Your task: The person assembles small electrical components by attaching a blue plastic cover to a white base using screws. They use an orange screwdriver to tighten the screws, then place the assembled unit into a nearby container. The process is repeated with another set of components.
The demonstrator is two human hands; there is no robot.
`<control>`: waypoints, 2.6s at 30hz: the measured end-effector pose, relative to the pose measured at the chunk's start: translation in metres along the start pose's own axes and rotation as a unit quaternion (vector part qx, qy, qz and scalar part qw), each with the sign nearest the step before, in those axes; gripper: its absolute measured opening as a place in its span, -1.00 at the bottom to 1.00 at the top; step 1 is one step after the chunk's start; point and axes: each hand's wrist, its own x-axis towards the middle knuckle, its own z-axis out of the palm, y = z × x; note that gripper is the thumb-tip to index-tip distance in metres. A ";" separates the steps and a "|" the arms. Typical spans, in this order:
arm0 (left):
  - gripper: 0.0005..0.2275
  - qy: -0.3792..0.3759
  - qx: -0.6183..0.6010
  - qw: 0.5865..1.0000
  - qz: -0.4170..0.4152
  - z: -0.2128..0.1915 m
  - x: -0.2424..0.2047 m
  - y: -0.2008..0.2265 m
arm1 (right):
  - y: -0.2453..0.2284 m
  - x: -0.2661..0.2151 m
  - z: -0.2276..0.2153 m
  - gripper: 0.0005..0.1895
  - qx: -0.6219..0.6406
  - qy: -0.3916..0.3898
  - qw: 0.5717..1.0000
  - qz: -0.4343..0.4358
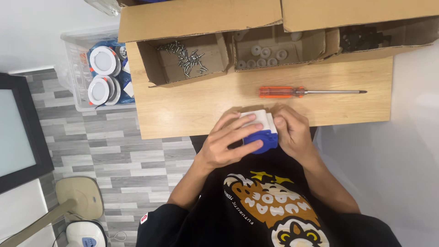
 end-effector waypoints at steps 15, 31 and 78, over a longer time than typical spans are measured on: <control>-0.77 0.004 -0.082 0.996 -0.039 -0.011 0.006 -0.007 | 0.055 -0.029 0.003 -0.53 -0.143 0.006 0.977 -0.159; -0.74 0.003 -0.018 0.999 -0.037 -0.008 0.004 -0.014 | 0.037 -0.008 -0.032 -0.68 -0.250 -0.033 0.965 -0.067; -0.55 -0.038 0.022 0.988 -0.149 -0.002 -0.021 -0.025 | -0.012 0.136 0.022 -0.55 -0.080 0.014 0.947 -0.311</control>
